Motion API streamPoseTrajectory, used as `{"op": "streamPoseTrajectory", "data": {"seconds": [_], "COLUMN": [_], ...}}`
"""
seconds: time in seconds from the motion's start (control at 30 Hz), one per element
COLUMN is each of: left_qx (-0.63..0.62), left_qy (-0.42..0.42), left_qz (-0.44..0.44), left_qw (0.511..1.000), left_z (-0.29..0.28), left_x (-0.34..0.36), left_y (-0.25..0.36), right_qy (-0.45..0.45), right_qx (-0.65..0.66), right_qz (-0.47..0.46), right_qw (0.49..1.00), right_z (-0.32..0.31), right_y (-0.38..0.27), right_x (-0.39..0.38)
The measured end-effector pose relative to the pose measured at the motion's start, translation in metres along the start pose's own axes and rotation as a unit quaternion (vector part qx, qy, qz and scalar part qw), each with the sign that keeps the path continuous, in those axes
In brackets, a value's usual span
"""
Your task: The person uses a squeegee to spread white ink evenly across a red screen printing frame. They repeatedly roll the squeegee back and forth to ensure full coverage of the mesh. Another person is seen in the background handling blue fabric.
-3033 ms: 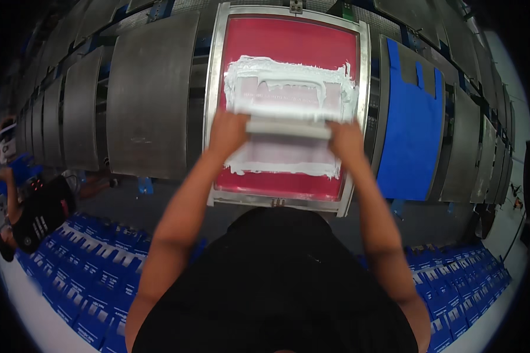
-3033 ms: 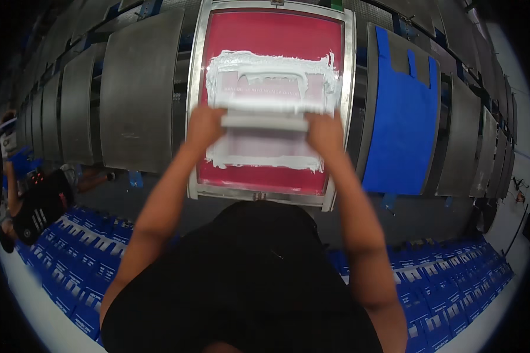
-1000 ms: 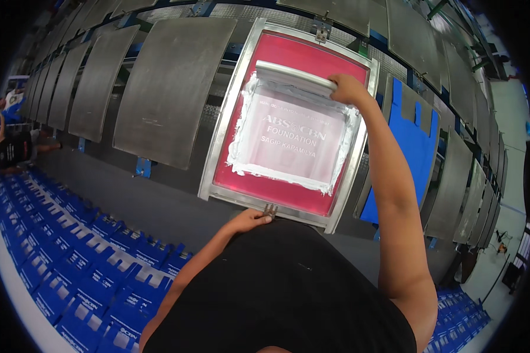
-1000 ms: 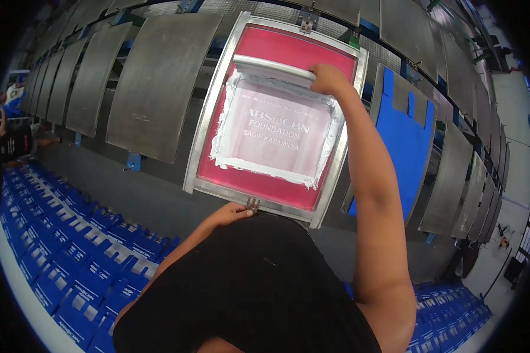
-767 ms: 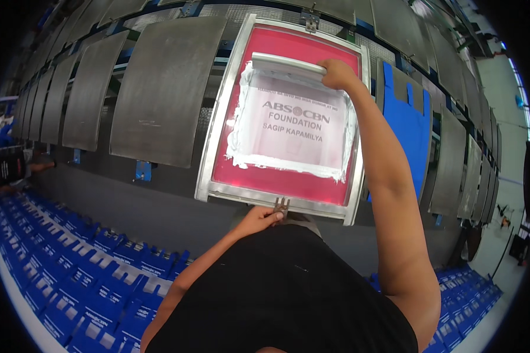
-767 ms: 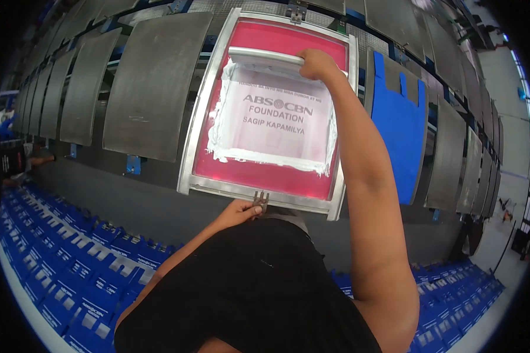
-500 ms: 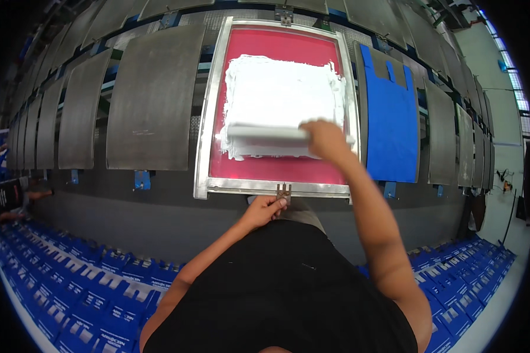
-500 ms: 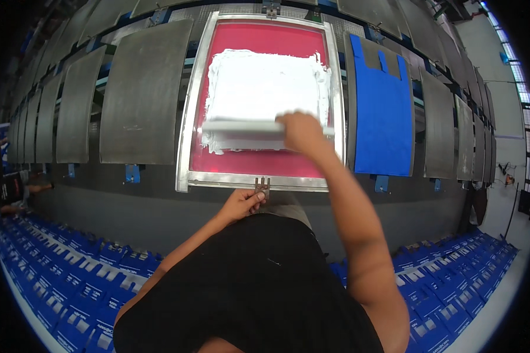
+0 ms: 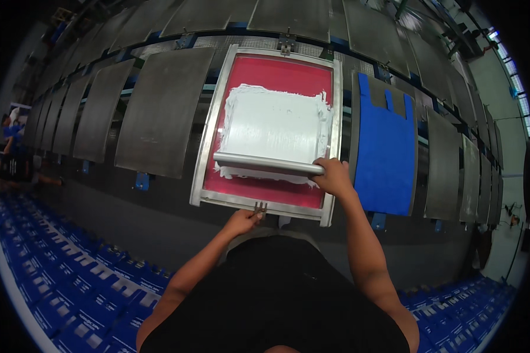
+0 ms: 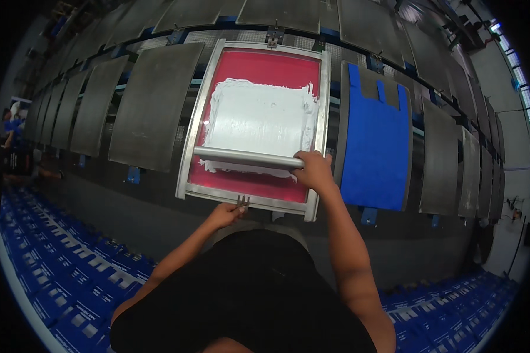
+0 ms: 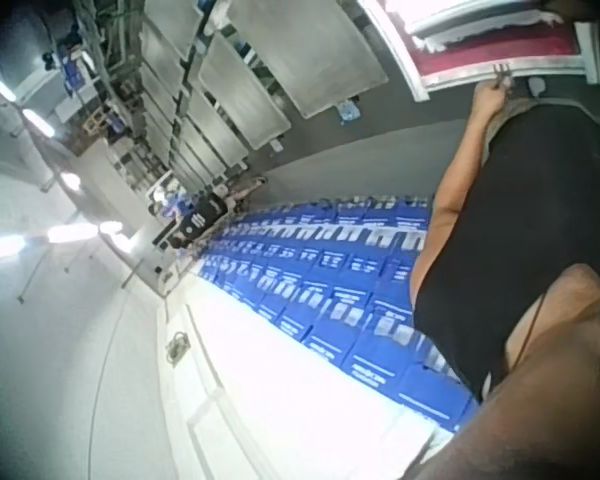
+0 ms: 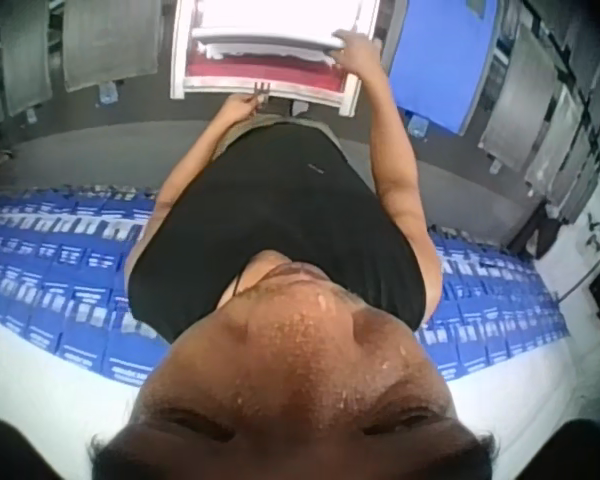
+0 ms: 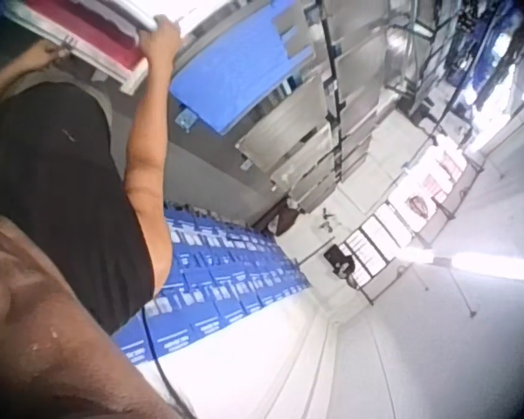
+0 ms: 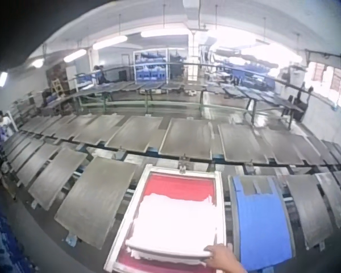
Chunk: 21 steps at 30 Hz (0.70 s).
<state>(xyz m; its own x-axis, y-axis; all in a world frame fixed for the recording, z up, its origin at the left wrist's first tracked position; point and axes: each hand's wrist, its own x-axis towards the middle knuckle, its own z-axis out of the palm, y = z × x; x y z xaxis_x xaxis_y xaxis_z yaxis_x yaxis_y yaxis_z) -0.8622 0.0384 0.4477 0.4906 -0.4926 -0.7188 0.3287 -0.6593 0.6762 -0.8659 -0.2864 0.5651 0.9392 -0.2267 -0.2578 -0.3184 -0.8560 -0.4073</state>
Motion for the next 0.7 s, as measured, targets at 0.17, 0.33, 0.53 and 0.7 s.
{"op": "streamPoseTrajectory", "data": {"seconds": [0.17, 0.33, 0.53, 0.7], "left_qx": [0.123, 0.219, -0.049, -0.147], "left_qy": [0.219, 0.501, 0.359, 0.348], "left_qz": [0.103, 0.041, 0.156, 0.235], "left_qw": [0.963, 0.837, 0.919, 0.896], "left_z": [0.083, -0.018, -0.207, -0.360], "left_x": [0.015, -0.169, -0.385, -0.362], "left_y": [0.147, 0.248, 0.361, 0.268], "right_qy": [-0.080, -0.041, -0.004, 0.100], "right_qx": [0.360, 0.422, 0.499, 0.373], "right_qz": [0.086, 0.126, 0.119, 0.199], "right_qw": [0.926, 0.897, 0.858, 0.901], "right_z": [-0.084, -0.243, -0.450, -0.329], "right_y": [0.188, 0.115, -0.146, -0.263], "right_x": [0.015, -0.113, -0.150, -0.074]}}
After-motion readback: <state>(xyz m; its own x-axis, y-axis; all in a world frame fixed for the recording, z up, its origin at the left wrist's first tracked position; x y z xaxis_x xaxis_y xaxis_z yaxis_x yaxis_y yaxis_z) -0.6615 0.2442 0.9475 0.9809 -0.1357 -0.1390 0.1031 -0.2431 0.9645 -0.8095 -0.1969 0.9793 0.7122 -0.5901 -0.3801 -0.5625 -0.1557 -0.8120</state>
